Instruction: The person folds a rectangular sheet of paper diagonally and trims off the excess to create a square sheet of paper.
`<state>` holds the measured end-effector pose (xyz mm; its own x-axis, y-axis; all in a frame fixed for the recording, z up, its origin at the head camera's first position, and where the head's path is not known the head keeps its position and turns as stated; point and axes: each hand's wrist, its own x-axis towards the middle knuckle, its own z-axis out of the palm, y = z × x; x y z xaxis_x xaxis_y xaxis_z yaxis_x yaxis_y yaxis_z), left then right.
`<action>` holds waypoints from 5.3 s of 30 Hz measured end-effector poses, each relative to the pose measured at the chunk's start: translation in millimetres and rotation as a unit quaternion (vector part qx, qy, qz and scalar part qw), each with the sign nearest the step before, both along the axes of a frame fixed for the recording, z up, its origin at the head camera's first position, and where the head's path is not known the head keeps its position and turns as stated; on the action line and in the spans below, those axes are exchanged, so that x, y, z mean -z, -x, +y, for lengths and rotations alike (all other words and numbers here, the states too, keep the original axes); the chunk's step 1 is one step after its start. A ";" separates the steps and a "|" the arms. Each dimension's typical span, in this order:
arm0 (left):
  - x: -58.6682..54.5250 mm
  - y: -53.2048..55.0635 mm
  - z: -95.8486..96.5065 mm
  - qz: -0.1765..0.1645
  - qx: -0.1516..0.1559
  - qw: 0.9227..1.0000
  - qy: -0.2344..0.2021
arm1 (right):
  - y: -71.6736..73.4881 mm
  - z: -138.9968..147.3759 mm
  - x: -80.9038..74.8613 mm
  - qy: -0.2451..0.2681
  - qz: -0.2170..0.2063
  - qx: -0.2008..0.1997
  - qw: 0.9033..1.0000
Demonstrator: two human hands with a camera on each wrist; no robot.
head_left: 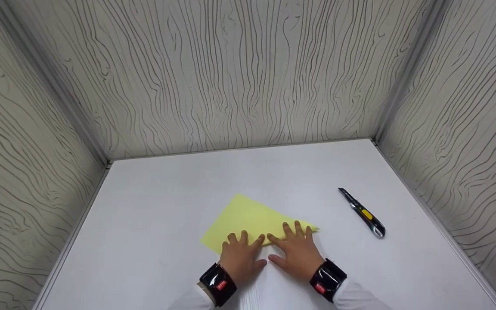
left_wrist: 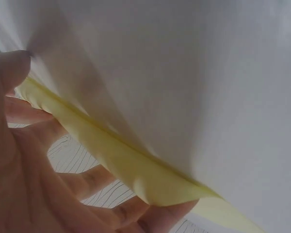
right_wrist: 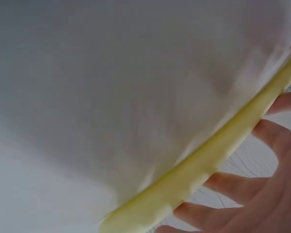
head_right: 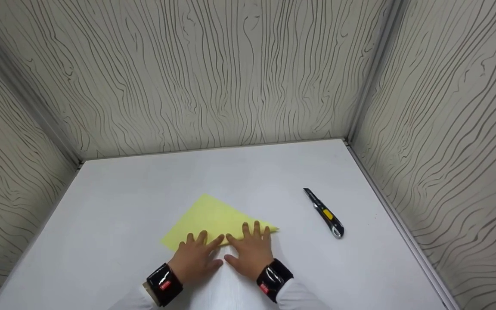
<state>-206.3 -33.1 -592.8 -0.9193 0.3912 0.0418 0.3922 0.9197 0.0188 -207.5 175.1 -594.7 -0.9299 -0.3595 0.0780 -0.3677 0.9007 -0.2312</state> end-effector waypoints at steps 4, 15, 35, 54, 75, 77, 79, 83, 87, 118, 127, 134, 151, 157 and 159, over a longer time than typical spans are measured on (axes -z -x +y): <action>-0.5 -0.3 0.0 0.002 0.003 1.000 0.008 | 2.2 6.9 1.2 0.017 -0.017 -0.007 1.000; -0.4 -0.5 1.1 0.008 0.005 1.000 0.012 | 2.2 15.1 -1.0 0.013 -0.016 -0.028 0.999; -2.1 0.1 1.1 0.017 0.006 0.999 0.040 | 8.7 19.6 -1.0 0.013 -0.057 -0.031 0.998; -0.3 3.7 1.1 -0.007 0.013 0.998 0.067 | 12.2 24.0 5.6 -0.016 -0.077 -0.043 0.996; -1.9 5.8 -6.4 -0.030 0.053 0.995 0.072 | 11.3 24.1 -0.6 -0.040 -0.088 -0.048 0.994; -1.6 6.6 -6.5 -0.032 0.055 0.995 0.075 | 10.9 24.8 1.5 -0.047 -0.088 -0.050 0.994; -3.3 6.4 -6.1 -0.037 0.055 0.995 0.078 | 10.8 25.0 1.9 -0.055 -0.088 -0.052 0.993; -6.5 5.3 -4.3 -0.044 0.055 0.994 0.088 | 9.8 25.3 -4.1 -0.056 -0.081 -0.052 0.994; -7.7 4.4 -3.9 -0.044 0.054 0.993 0.091 | 6.7 26.5 -8.3 -0.049 -0.061 -0.050 0.996; 6.6 33.5 22.0 0.086 0.058 0.995 -0.014 | 20.5 21.2 -6.1 0.015 -0.027 -0.060 0.998; 19.4 36.2 30.2 0.141 0.015 0.990 0.020 | 25.6 6.7 3.7 0.072 -0.008 -0.023 0.997; 20.2 33.8 38.7 0.098 0.005 0.990 0.104 | 27.9 -7.0 9.2 -0.004 0.047 0.027 0.999; 10.7 30.5 39.8 0.126 0.001 0.988 0.094 | 32.7 -4.4 11.6 -0.053 0.088 0.048 0.994; -7.2 27.7 25.2 0.033 0.038 0.993 0.110 | 37.5 16.6 13.2 -0.026 0.040 0.016 0.999; -7.7 28.0 19.4 0.013 0.047 0.995 0.091 | 38.5 22.9 11.5 -0.004 0.025 0.003 1.000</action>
